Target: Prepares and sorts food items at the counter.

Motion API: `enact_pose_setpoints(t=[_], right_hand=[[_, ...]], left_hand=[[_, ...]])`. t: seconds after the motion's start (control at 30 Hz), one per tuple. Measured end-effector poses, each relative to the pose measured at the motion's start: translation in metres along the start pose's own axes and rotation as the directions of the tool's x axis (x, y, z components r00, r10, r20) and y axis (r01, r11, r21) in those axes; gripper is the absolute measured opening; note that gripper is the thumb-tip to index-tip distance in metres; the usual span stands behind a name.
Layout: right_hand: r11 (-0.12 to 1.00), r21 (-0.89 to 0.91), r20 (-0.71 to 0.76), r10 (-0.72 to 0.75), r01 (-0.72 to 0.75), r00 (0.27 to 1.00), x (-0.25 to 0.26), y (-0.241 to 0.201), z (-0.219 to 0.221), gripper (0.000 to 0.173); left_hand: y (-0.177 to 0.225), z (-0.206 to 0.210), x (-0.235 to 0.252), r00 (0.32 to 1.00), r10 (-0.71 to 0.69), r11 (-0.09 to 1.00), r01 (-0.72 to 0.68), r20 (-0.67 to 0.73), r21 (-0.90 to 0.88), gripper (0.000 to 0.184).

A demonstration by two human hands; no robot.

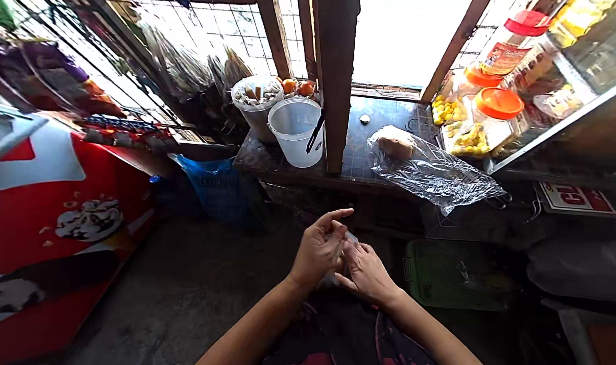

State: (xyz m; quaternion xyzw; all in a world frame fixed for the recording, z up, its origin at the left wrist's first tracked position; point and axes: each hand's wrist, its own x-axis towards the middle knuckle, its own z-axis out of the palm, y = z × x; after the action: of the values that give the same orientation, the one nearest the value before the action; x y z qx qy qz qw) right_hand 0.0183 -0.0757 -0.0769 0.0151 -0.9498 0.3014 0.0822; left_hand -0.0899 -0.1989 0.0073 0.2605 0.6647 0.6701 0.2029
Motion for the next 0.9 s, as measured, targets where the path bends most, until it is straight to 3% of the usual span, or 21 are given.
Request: enact_pose_setpoints(t=[0.1, 0.17, 0.23, 0.27, 0.37, 0.43, 0.47, 0.53, 0.67, 0.77, 0.83, 0.87, 0.9], right_hand=[[0.981, -0.181, -0.04, -0.078, 0.069, 0.996, -0.004, 0.015, -0.016, 0.087], [0.966, -0.188, -0.117, -0.2, 0.176, 0.973, -0.014, 0.027, -0.033, 0.076], [0.947, -0.17, -0.312, -0.313, 0.271, 0.897, -0.026, 0.043, -0.052, 0.053], [0.956, -0.142, -0.45, -0.293, 0.257, 0.844, -0.033, 0.051, -0.064, 0.046], [0.999, 0.04, -0.77, 0.011, 0.031, 0.637, -0.056, 0.081, -0.102, 0.028], [0.968, 0.211, -0.83, 0.25, -0.135, 0.498, -0.062, 0.108, -0.12, 0.023], [0.943, 0.227, -0.817, 0.32, -0.242, 0.479, -0.062, 0.12, -0.126, 0.025], [0.926, 0.093, -0.779, 0.296, -0.366, 0.552, -0.054, 0.138, -0.134, 0.028], [0.952, -0.216, -0.675, 0.014, -0.216, 0.738, -0.024, 0.168, -0.141, 0.023], [0.98, -0.161, -0.506, 0.021, -0.118, 0.862, 0.006, 0.182, -0.151, 0.025], [0.995, 0.056, -0.35, 0.095, -0.081, 0.932, 0.04, 0.192, -0.157, 0.036], [0.982, 0.123, -0.257, 0.17, -0.142, 0.951, 0.058, 0.192, -0.161, 0.04], [0.978, 0.064, -0.192, 0.209, -0.2, 0.959, 0.074, 0.19, -0.165, 0.042]], left_hand=[[-0.006, -0.021, 0.001, 0.998, 0.038, 0.999, -0.037, -0.058, 0.018, 0.032], [-0.012, -0.03, 0.001, 0.994, 0.075, 0.997, -0.074, -0.082, 0.016, 0.028], [-0.016, -0.03, 0.0, 0.982, 0.189, 0.982, -0.189, -0.025, -0.009, 0.025], [-0.017, -0.026, 0.001, 0.968, 0.25, 0.968, -0.25, 0.016, -0.018, 0.023], [-0.02, -0.009, 0.009, 0.923, 0.374, 0.927, -0.373, 0.09, -0.023, 0.024], [-0.023, 0.002, 0.018, 0.909, 0.408, 0.913, -0.409, 0.083, -0.01, 0.024], [-0.025, 0.007, 0.023, 0.907, 0.414, 0.91, -0.415, 0.076, -0.001, 0.024], [-0.026, 0.015, 0.031, 0.909, 0.411, 0.911, -0.412, 0.065, -0.006, 0.026], [-0.023, 0.026, 0.042, 0.919, 0.387, 0.922, -0.385, 0.082, -0.035, 0.032], [-0.02, 0.039, 0.044, 0.925, 0.372, 0.928, -0.367, 0.075, -0.069, 0.038], [-0.019, 0.05, 0.046, 0.925, 0.375, 0.926, -0.37, 0.065, -0.081, 0.039], [-0.018, 0.055, 0.047, 0.922, 0.382, 0.923, -0.377, 0.058, -0.082, 0.039], [-0.016, 0.061, 0.049, 0.919, 0.392, 0.918, -0.387, 0.051, -0.083, 0.039]])
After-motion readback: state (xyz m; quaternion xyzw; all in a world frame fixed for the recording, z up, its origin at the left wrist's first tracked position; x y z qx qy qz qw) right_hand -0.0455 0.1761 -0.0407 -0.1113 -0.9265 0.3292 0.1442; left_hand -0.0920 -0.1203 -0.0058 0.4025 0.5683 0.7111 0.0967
